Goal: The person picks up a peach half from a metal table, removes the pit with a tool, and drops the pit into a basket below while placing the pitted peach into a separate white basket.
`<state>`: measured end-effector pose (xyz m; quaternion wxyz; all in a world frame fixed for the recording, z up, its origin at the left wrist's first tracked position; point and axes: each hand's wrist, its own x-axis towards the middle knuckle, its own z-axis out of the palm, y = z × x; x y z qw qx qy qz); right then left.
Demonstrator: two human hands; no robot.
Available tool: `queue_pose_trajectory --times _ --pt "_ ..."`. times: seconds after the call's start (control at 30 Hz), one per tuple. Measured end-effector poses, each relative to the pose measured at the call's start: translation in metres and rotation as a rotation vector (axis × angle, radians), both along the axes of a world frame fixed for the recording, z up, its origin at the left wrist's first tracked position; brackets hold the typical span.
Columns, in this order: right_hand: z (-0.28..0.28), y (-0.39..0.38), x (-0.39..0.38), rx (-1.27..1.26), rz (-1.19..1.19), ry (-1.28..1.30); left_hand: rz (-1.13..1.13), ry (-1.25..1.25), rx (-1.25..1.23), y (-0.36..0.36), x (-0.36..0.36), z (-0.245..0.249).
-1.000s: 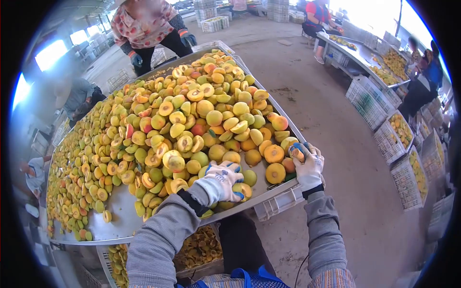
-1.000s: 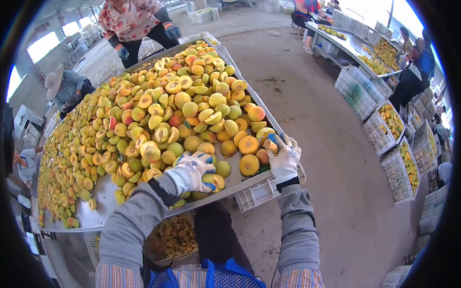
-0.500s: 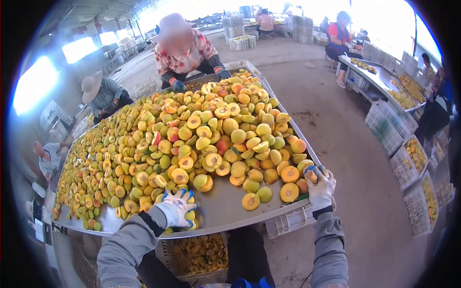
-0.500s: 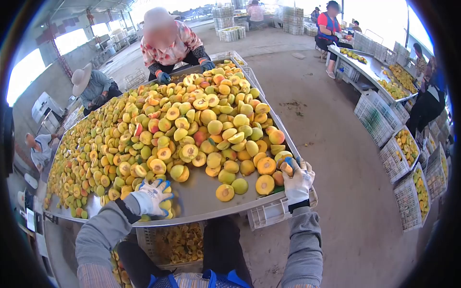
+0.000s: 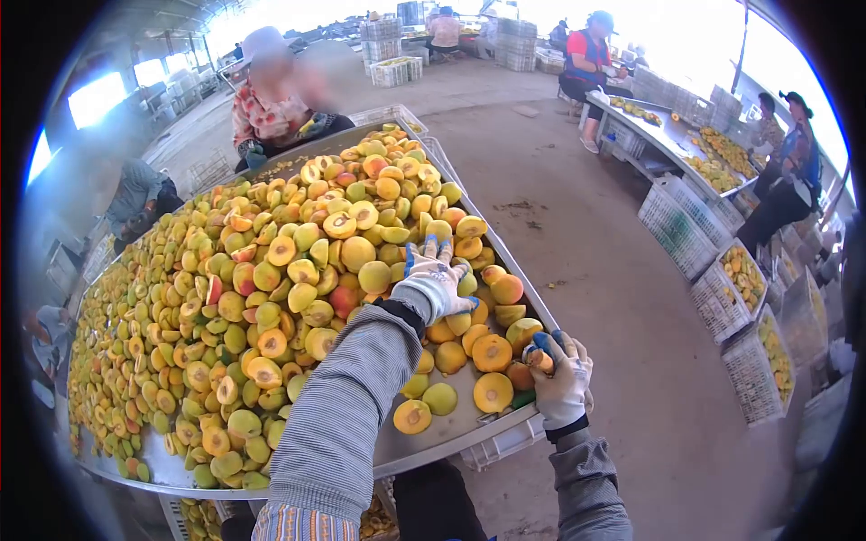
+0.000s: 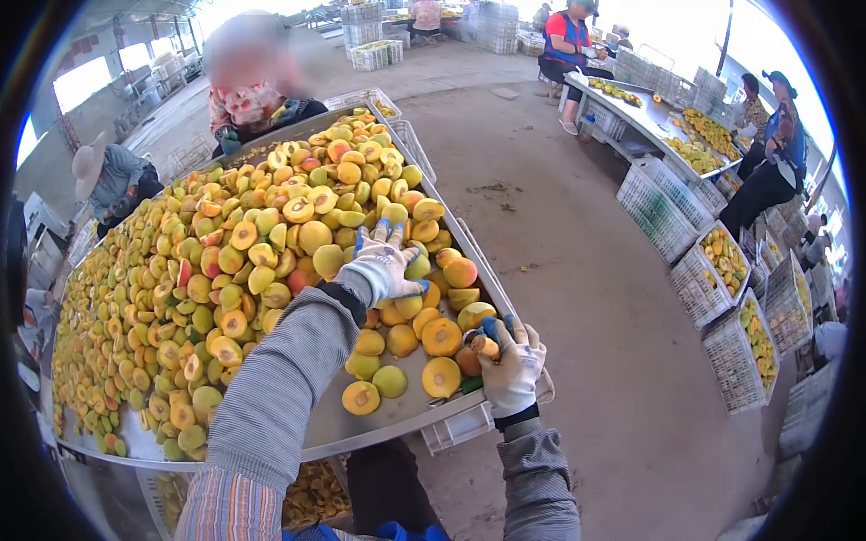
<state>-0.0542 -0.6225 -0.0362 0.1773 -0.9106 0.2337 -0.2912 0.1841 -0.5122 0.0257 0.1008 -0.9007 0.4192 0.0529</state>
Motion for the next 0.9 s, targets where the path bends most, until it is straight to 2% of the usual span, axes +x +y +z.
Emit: queue_pose_trajectory --times 0.1,0.17,0.27,0.33,0.37,0.43,0.47,0.53,0.6,0.67,0.73,0.77,0.8,0.9 --pt "0.0 0.001 0.002 0.027 -0.024 0.021 -0.045 0.0 0.006 0.008 -0.002 -0.003" --pt "-0.009 -0.003 0.001 -0.018 -0.019 0.007 0.023 0.141 0.095 0.02 -0.008 0.005" --pt "-0.009 -0.001 0.001 -0.029 -0.042 -0.016 -0.046 0.175 0.206 0.067 -0.03 0.013" --pt "-0.013 -0.001 0.0 -0.018 -0.033 -0.01 -0.085 0.075 0.078 0.11 -0.048 0.006" --pt "-0.012 0.0 0.0 -0.018 -0.039 -0.012 -0.098 0.095 0.098 0.128 -0.053 0.006" --pt "-0.013 -0.003 0.001 -0.009 -0.036 -0.025 -0.237 -0.039 0.188 0.169 -0.07 0.006" --pt "-0.013 -0.004 0.0 -0.008 -0.044 -0.031 -0.197 -0.013 0.127 0.195 -0.076 -0.005" --pt "-0.014 -0.006 -0.001 -0.034 -0.016 -0.021 -0.11 0.118 0.249 0.211 -0.086 0.013" --pt "-0.016 -0.007 0.0 -0.051 -0.02 -0.013 -0.052 0.166 0.389 0.203 -0.088 0.037" --pt "-0.014 -0.006 -0.001 -0.033 -0.014 -0.056 0.072 0.296 0.55 0.149 -0.079 0.078" --pt "-0.011 -0.005 -0.002 -0.026 -0.024 -0.08 -0.133 -0.006 0.096 0.108 -0.065 0.068" --pt "-0.008 -0.005 -0.002 -0.018 -0.005 -0.074 -0.211 -0.037 -0.139 0.076 -0.054 0.058" --pt "-0.007 -0.005 -0.002 -0.011 0.014 -0.064 -0.302 -0.025 -0.206 0.04 -0.046 0.052" --pt "-0.007 -0.006 -0.001 -0.009 0.003 -0.046 -0.443 -0.11 -0.135 -0.052 -0.029 -0.012"
